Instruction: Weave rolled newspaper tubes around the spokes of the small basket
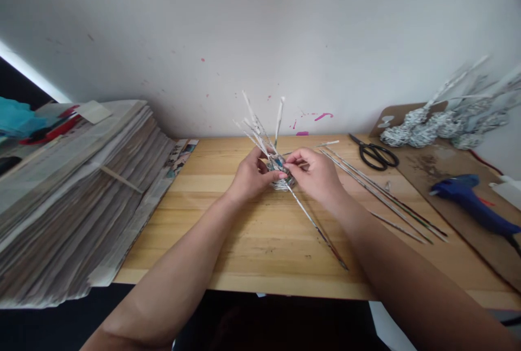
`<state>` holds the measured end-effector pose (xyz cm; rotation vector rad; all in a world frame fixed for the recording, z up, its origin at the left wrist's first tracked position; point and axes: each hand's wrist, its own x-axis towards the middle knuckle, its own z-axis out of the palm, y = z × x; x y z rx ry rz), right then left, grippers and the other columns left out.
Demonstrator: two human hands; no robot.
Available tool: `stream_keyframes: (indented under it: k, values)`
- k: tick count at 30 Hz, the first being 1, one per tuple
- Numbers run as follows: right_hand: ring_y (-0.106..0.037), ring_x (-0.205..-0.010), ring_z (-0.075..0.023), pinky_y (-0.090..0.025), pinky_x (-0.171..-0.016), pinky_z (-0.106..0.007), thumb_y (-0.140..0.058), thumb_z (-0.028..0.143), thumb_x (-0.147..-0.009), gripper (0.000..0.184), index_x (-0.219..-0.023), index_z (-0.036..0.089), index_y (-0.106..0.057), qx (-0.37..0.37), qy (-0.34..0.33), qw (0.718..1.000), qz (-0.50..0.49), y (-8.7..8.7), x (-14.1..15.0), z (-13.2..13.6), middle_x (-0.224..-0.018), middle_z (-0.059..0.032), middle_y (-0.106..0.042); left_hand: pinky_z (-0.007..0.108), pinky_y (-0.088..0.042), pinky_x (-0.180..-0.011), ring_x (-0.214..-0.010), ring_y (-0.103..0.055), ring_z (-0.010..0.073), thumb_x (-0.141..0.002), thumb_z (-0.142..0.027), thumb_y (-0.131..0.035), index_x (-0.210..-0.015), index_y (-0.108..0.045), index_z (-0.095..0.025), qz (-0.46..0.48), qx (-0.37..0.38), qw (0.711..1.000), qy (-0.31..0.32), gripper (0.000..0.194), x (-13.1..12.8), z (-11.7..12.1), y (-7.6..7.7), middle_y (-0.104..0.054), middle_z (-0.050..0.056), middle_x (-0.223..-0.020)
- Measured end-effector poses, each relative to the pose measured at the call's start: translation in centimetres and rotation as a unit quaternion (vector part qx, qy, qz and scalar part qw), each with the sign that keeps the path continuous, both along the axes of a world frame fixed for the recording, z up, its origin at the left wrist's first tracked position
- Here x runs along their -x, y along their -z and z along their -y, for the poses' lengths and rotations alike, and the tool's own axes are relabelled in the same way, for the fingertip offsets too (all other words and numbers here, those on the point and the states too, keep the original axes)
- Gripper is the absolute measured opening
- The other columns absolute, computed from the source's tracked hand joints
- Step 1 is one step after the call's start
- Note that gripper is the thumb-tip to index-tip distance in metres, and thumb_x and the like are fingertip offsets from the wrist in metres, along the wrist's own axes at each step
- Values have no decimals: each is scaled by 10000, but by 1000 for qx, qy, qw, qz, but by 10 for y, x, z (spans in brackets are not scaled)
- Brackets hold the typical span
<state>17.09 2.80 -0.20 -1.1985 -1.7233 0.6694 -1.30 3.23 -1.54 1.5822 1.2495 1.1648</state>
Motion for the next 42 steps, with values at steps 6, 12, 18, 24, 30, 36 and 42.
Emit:
stream_keyframes:
  k: [6, 12, 18, 24, 30, 36, 42]
  values:
    - [-722, -735, -167, -548, -720, -300, -685, 164, -827, 55, -815, 210, -712, -5, -42, 998, 45, -7, -8, 0, -825, -14, -783, 231, -423, -601, -663, -520, 91, -504, -458, -966, -990, -565, -179, 27, -4, 1000, -3, 690, -1, 0, -1, -608, 11, -942]
    - [-725, -781, -186, -542, -734, -321, -686, 173, -835, 89, -846, 217, -762, -12, -66, 994, 87, -14, -12, 2, -857, -23, -794, 232, -419, -593, -636, -494, 91, -513, -462, -963, -996, -615, -174, 28, 2, 999, 30, 662, 2, 0, -3, -623, -2, -862]
    - [-716, -858, -205, -529, -780, -347, -732, 280, -824, 73, -852, 218, -757, 25, -109, 986, 123, -31, -18, 10, -950, -42, -789, 241, -425, -632, -697, -493, 110, -617, -509, -899, -907, -745, -149, -26, -13, 997, 70, 487, 9, -3, -2, -651, 44, -930]
    - [-682, -876, -224, -496, -783, -352, -887, 303, -679, 293, -901, 212, -720, 2, -102, 976, 194, -32, -13, 15, -975, -40, -757, 229, -382, -594, -680, -481, 113, -625, -457, -891, -904, -749, -146, -34, -20, 997, 62, 441, 8, -4, -1, -629, 32, -851]
    - [-673, -805, -201, -470, -745, -323, -708, 122, -786, 98, -828, 210, -714, -51, -74, 973, 211, -23, -10, 12, -907, -45, -760, 245, -436, -651, -713, -546, 128, -648, -339, -866, -885, -724, -153, -29, -14, 993, 111, 333, 13, -3, -7, -657, 31, -851]
    - [-672, -776, -191, -455, -710, -309, -692, 114, -785, 101, -793, 213, -712, -62, -94, 971, 211, -19, -18, 5, -924, -43, -770, 253, -453, -664, -672, -572, 128, -632, -261, -849, -832, -704, -148, -40, 8, 992, 118, 272, 22, -6, -10, -643, 1, -714]
    - [-639, -721, -183, -424, -680, -295, -661, 116, -783, 107, -829, 206, -698, -76, -94, 960, 251, -22, -20, 6, -857, -40, -745, 255, -455, -650, -641, -563, 125, -649, -274, -835, -829, -730, -148, -38, 5, 992, 119, 243, 19, -6, -9, -634, -5, -675]
